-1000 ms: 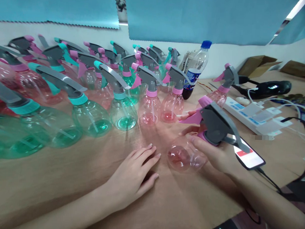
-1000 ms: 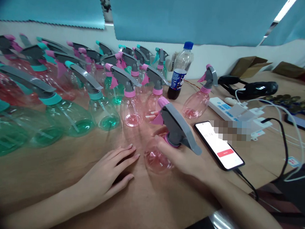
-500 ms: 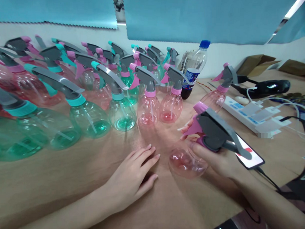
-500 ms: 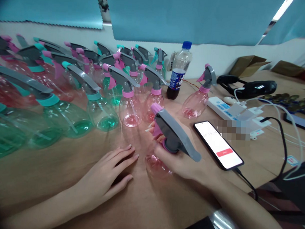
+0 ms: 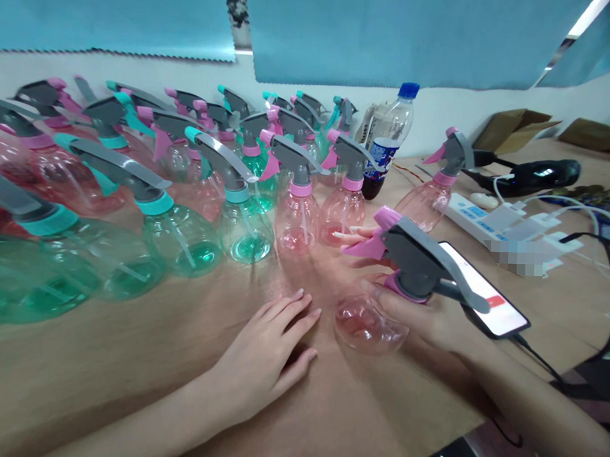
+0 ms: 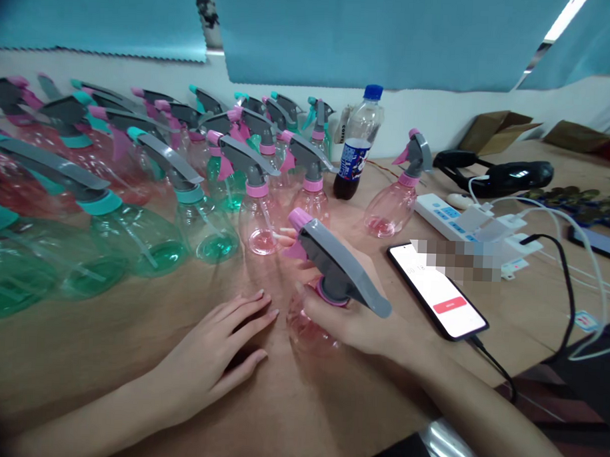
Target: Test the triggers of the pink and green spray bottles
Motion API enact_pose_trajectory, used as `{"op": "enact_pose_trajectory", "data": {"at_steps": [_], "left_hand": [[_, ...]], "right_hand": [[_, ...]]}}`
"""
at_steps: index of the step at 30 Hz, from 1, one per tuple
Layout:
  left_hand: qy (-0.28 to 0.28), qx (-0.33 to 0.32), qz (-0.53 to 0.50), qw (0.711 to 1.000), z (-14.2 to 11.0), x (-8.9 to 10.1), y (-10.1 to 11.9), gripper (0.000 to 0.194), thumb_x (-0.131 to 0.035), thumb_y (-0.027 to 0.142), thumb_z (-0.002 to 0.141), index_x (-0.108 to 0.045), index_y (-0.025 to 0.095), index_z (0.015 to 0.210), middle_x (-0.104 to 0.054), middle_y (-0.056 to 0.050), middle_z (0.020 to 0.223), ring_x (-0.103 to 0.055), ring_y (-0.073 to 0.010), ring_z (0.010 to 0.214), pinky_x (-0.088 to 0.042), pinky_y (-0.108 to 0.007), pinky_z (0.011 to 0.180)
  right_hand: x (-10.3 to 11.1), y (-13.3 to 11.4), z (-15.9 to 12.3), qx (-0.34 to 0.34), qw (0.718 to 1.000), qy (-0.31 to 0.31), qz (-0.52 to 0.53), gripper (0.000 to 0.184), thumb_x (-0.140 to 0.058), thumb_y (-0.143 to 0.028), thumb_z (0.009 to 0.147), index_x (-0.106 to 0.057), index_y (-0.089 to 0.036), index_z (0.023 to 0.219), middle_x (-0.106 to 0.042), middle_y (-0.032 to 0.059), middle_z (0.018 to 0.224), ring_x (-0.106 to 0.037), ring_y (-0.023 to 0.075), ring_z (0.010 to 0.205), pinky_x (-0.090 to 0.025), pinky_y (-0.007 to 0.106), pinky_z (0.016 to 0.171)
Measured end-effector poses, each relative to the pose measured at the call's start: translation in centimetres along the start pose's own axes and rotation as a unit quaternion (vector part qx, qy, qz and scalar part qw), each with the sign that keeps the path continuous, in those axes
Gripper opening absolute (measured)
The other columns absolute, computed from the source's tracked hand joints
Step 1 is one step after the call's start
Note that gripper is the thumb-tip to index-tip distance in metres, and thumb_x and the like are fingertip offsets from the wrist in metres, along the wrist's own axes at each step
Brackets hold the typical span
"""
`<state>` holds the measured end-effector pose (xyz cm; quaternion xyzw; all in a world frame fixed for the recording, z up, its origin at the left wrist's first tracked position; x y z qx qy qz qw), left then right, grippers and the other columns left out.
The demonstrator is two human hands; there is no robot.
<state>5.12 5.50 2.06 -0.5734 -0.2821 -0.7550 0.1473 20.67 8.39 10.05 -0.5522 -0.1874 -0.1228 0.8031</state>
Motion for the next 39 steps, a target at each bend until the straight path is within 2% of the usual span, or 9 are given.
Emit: {"op": "enact_pose_trajectory", "data": {"at_steps": [4,10,14,16,19,23,27,34,39], "left_hand": [[0.004,0.002,-0.002,1.0,0.0,0.1,0.0,0.039,-0.048,0.028,0.094,-0.05,0.013,0.131,-0.051,-0.016,0.138,-0.044,-0.0298,0.13,-0.041,-0.05,0.103],[0.005,0.005,-0.002,1.0,-0.1,0.1,-0.1,0.039,-0.048,0.028,0.095,-0.05,0.014,0.131,-0.05,-0.015,0.139,-0.044,-0.0293,0.13,-0.04,-0.05,0.103],[0.0,0.004,-0.001,1.0,-0.1,0.0,-0.1,0.04,-0.048,0.029,0.095,-0.049,0.015,0.132,-0.049,-0.015,0.14,-0.043,-0.0294,0.13,-0.04,-0.05,0.104],[0.003,0.004,-0.001,1.0,-0.1,0.0,-0.2,0.04,-0.047,0.029,0.095,-0.048,0.016,0.133,-0.049,-0.014,0.14,-0.043,-0.0291,0.131,-0.039,-0.05,0.104],[0.01,0.004,0.002,1.0,0.0,0.1,-0.2,0.04,-0.046,0.029,0.096,-0.048,0.016,0.133,-0.05,-0.014,0.138,-0.044,-0.0292,0.13,-0.04,-0.05,0.103],[0.012,0.008,0.007,1.0,0.3,0.3,-0.2,0.038,-0.047,0.029,0.096,-0.051,0.016,0.13,-0.053,-0.014,0.134,-0.046,-0.0292,0.126,-0.042,-0.049,0.101],[0.015,0.009,0.01,1.0,0.5,0.4,-0.1,0.035,-0.047,0.029,0.096,-0.053,0.014,0.127,-0.053,-0.015,0.133,-0.048,-0.0292,0.124,-0.042,-0.049,0.101],[0.032,0.003,0.013,0.999,1.6,0.1,0.1,0.032,-0.047,0.028,0.095,-0.056,0.013,0.123,-0.055,-0.015,0.128,-0.051,-0.0291,0.119,-0.043,-0.048,0.1],[0.032,0.002,0.023,0.999,3.2,0.0,0.4,0.031,-0.048,0.027,0.095,-0.056,0.014,0.122,-0.056,-0.014,0.125,-0.052,-0.0296,0.118,-0.045,-0.048,0.098]], "right_hand": [[-0.3,0.0,0.1,-0.011,1.0,-0.01,0.012,0.014,-0.058,-0.015,0.076,-0.064,-0.026,0.084,-0.07,0.0016,0.084,-0.068,0.0212,0.08,-0.059,0.036,0.074],[-0.5,0.7,-0.2,-0.022,0.999,-0.037,-0.027,0.009,-0.057,-0.018,0.08,-0.062,-0.025,0.081,-0.069,0.0008,0.076,-0.068,0.0215,0.076,-0.06,0.035,0.068],[-0.7,1.5,-0.4,-0.002,0.999,-0.039,-0.01,0.006,-0.057,-0.023,0.083,-0.062,-0.024,0.081,-0.071,0.0021,0.094,-0.069,0.0202,0.088,-0.058,0.036,0.083],[-0.9,1.8,-0.4,-0.006,0.999,-0.046,-0.018,0.007,-0.059,-0.029,0.085,-0.064,-0.025,0.085,-0.072,0.0016,0.09,-0.069,0.0203,0.088,-0.058,0.036,0.084],[-1.0,1.9,-0.3,-0.01,0.998,-0.054,-0.037,0.02,-0.066,-0.039,0.08,-0.066,-0.026,0.095,-0.07,-0.0003,0.076,-0.069,0.0214,0.08,-0.059,0.035,0.075],[-0.1,1.6,-0.4,0.003,0.997,-0.026,-0.074,0.033,-0.072,-0.044,0.074,-0.065,-0.025,0.101,-0.07,0.0,0.078,-0.068,0.0229,0.078,-0.058,0.037,0.071],[0.5,1.7,-1.8,0.021,0.994,-0.01,-0.108,0.046,-0.076,-0.041,0.07,-0.061,-0.025,0.11,-0.071,0.002,0.094,-0.067,0.0251,0.093,-0.054,0.042,0.085],[0.8,1.2,-3.8,-0.011,0.99,0.01,-0.138,0.037,-0.071,-0.044,0.076,-0.06,-0.023,0.105,-0.069,0.0054,0.105,-0.065,0.0253,0.097,-0.051,0.042,0.084],[3.7,2.5,-2.9,0.012,0.978,0.066,-0.198,0.051,-0.067,-0.053,0.077,-0.057,-0.022,0.116,-0.063,0.0094,0.112,-0.059,0.0273,0.103,-0.047,0.043,0.086]]}}
Point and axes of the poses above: each hand's wrist, its own z-axis towards the middle knuckle, its own x-axis out of the back of the hand, y = z × x, the point moved 8 cm from there along z, towards the middle knuckle
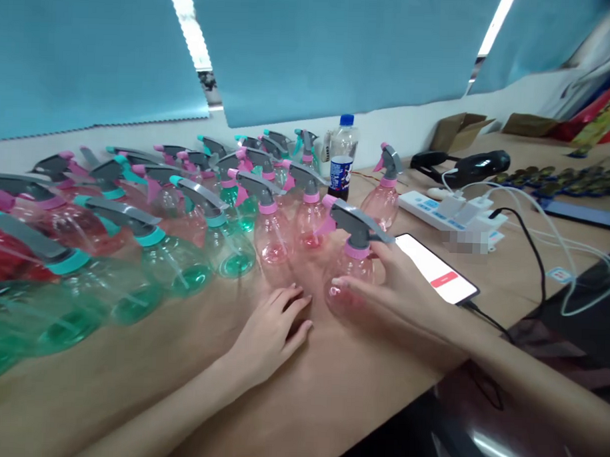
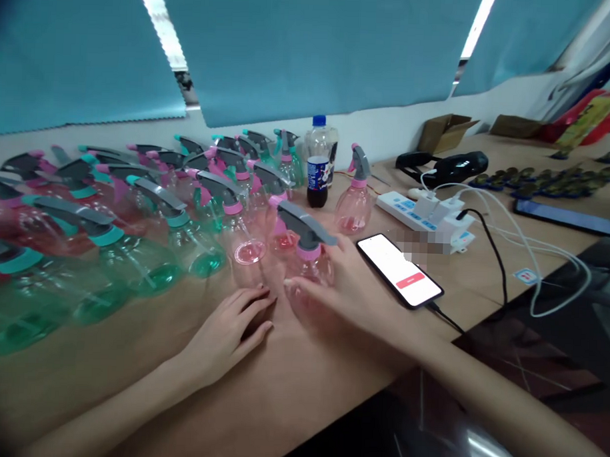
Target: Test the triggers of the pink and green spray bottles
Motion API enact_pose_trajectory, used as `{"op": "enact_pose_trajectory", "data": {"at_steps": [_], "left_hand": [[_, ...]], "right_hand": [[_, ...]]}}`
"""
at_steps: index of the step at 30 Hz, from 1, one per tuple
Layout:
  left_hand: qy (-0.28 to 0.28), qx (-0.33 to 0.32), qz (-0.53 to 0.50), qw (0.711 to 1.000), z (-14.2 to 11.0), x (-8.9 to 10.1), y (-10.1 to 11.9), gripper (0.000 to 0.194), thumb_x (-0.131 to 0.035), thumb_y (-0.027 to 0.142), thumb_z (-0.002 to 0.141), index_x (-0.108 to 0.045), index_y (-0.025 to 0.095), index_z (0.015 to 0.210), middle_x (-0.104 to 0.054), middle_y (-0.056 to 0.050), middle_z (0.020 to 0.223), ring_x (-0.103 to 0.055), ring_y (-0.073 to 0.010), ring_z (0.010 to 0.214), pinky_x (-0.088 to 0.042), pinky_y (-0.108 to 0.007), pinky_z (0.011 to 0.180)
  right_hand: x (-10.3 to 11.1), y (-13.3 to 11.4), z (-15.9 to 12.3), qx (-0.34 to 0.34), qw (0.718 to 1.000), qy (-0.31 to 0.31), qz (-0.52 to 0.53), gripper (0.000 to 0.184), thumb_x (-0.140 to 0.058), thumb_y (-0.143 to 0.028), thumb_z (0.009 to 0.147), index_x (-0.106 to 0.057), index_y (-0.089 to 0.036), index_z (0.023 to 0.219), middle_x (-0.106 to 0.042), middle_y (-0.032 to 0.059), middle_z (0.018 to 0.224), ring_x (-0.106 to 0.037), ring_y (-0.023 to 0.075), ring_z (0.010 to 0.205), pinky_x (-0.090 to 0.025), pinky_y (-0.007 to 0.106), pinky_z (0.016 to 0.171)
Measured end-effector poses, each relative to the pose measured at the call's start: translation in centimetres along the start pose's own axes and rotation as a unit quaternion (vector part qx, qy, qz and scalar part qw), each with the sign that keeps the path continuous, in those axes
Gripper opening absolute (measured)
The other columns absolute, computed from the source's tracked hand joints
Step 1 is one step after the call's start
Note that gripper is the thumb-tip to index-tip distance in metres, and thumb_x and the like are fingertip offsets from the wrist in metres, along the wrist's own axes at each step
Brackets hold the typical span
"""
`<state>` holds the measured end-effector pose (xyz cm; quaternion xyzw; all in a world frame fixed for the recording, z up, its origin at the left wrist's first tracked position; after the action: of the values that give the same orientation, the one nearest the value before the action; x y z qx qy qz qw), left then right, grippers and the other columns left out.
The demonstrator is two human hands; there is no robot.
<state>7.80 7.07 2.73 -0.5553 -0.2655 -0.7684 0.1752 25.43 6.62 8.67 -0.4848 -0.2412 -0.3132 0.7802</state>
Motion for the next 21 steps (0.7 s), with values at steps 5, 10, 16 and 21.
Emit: {"op": "enact_pose_trajectory", "data": {"at_steps": [5,10,16,21], "left_hand": [[-0.007,-0.015,-0.015,1.0,2.3,-1.1,0.8,0.03,-0.05,0.025,0.095,-0.054,0.015,0.122,-0.056,-0.013,0.127,-0.051,-0.0282,0.119,-0.044,-0.046,0.098],[-0.012,-0.033,-0.049,0.998,5.5,-2.4,1.6,0.03,-0.052,0.024,0.093,-0.054,0.014,0.121,-0.055,-0.014,0.128,-0.051,-0.0286,0.12,-0.044,-0.046,0.099],[-0.018,-0.051,-0.064,0.997,8.5,-3.4,2.0,0.031,-0.055,0.023,0.091,-0.056,0.013,0.12,-0.057,-0.015,0.127,-0.052,-0.0281,0.119,-0.044,-0.045,0.099],[-0.02,-0.052,-0.07,0.996,9.3,-3.7,1.8,0.031,-0.055,0.023,0.09,-0.057,0.013,0.119,-0.058,-0.014,0.127,-0.052,-0.0287,0.119,-0.045,-0.045,0.098]], "right_hand": [[2.0,4.5,2.5,0.0,0.997,0.033,-0.071,0.048,-0.062,-0.058,0.078,-0.057,-0.018,0.104,-0.06,0.0127,0.109,-0.057,0.0296,0.102,-0.046,0.045,0.086],[2.3,6.7,5.6,0.015,0.994,0.033,-0.106,0.052,-0.061,-0.062,0.077,-0.055,-0.016,0.102,-0.064,0.0103,0.097,-0.062,0.0288,0.089,-0.049,0.041,0.076],[2.0,7.2,8.1,0.017,0.992,0.038,-0.115,0.045,-0.066,-0.05,0.078,-0.056,-0.014,0.104,-0.067,0.014,0.102,-0.064,0.0313,0.093,-0.05,0.041,0.077],[1.5,7.4,9.2,0.007,0.99,0.051,-0.135,0.054,-0.064,-0.051,0.079,-0.056,-0.009,0.111,-0.068,0.0183,0.103,-0.065,0.0345,0.097,-0.05,0.044,0.078]]}}
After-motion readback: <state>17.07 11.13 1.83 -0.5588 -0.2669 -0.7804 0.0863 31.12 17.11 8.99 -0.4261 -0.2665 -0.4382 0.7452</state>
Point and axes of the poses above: each hand's wrist, its own z-axis towards the middle knuckle, its own x-axis out of the back of the hand, y = z × x, the point moved 8 cm from there along z, towards the middle knuckle
